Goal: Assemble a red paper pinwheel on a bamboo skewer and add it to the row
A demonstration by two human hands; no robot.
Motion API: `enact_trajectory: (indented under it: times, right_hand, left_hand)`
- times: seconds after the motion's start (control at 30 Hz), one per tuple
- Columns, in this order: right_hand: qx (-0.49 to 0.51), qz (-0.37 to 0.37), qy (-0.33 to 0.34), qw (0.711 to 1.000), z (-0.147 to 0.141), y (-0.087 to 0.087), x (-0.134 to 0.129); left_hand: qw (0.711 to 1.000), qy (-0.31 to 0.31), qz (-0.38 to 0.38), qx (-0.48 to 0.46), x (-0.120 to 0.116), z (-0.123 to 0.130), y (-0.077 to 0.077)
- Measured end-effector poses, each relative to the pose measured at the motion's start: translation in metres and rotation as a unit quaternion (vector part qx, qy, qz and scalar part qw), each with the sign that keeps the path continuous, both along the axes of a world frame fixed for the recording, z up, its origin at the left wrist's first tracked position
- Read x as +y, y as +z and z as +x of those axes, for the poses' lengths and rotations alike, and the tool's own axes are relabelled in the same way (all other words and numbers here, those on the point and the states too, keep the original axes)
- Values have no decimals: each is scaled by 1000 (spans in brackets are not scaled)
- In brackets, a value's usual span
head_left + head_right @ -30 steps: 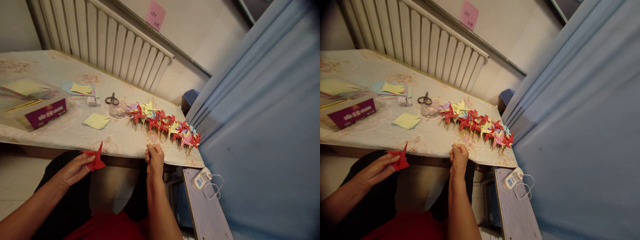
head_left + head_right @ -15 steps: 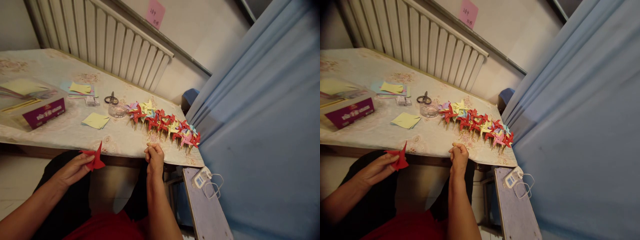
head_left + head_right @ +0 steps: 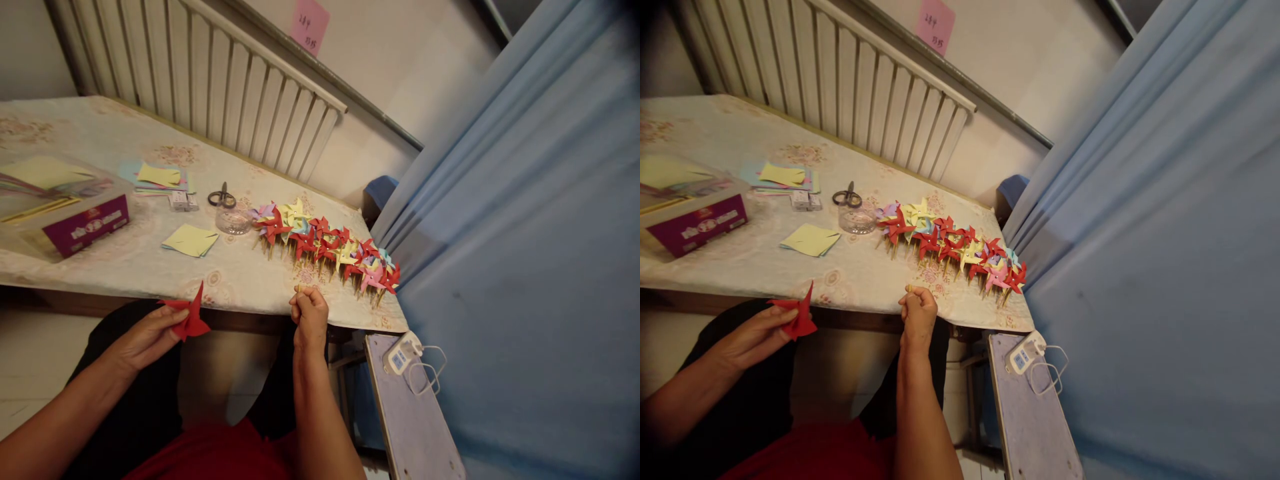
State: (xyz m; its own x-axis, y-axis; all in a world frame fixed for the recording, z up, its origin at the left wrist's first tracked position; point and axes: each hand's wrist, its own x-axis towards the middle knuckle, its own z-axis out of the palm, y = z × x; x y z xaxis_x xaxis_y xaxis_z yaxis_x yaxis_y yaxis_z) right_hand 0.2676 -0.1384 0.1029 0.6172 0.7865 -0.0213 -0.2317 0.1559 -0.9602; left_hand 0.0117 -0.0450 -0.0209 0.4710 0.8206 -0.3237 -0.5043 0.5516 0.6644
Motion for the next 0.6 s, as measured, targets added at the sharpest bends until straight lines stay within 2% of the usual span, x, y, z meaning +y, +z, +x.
enact_trajectory:
  times: [0.6]
  right_hand:
    - [-19,-5,-10,1000,-2,2,-2]
  left_hand:
    - [1000,1,-11,-11,0,-1,1]
